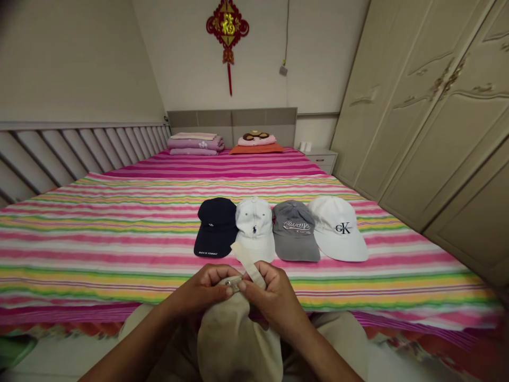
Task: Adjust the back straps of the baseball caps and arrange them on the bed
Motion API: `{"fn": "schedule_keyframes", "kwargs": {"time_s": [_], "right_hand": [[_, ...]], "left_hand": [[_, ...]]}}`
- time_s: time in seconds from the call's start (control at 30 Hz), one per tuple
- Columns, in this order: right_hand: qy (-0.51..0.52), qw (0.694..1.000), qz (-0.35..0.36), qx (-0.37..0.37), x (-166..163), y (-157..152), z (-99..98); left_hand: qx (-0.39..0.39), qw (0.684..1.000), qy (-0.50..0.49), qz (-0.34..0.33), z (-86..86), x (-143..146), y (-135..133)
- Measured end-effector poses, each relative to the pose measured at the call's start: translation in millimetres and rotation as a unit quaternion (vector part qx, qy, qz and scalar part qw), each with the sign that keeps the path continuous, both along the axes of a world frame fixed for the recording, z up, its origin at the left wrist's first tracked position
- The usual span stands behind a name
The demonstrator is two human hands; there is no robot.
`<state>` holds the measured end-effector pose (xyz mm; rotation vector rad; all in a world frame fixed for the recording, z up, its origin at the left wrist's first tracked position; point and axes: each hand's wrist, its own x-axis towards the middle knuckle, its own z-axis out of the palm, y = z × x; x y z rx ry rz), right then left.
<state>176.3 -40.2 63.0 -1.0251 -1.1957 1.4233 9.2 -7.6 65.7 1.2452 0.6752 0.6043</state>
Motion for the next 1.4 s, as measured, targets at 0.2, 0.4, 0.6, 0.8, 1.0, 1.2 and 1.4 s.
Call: {"fn": "schedule_keyframes", "kwargs": {"time_s": [0.2, 0.4, 0.6, 0.8, 1.0, 1.2, 1.4], "right_hand": [[-0.024, 0.999, 0.017, -0.042, 4, 5, -1.9], [0.130, 0.984, 0.047, -0.108, 3, 9, -10.9], [0.172, 0.977, -0.001, -0.124, -7, 12, -20.9], [0.198, 0.975, -0.023, -0.096, -7, 12, -20.1], [0.189, 0.976, -0.014, -0.110, 5, 11, -8.1], [0.145, 0.982, -0.020, -0.120, 7, 9, -8.6], [0.141, 0.981, -0.006, -0.130, 6, 7, -14.4]], "left_hand": [[0.131, 0.985, 0.095, 0.054, 1.8, 6, -1], [0.186, 0.975, 0.067, 0.103, -13.6, 12, -1], [0.295, 0.922, 0.084, 0.234, -27.6, 16, 0], [0.023, 0.966, -0.038, 0.254, -37.1, 16, 3], [-0.088, 0.949, -0.182, 0.242, -39.9, 18, 0], [-0.124, 0.934, -0.209, 0.262, -45.8, 21, -2], [-0.111, 0.933, -0.229, 0.253, -43.0, 22, -5]]}}
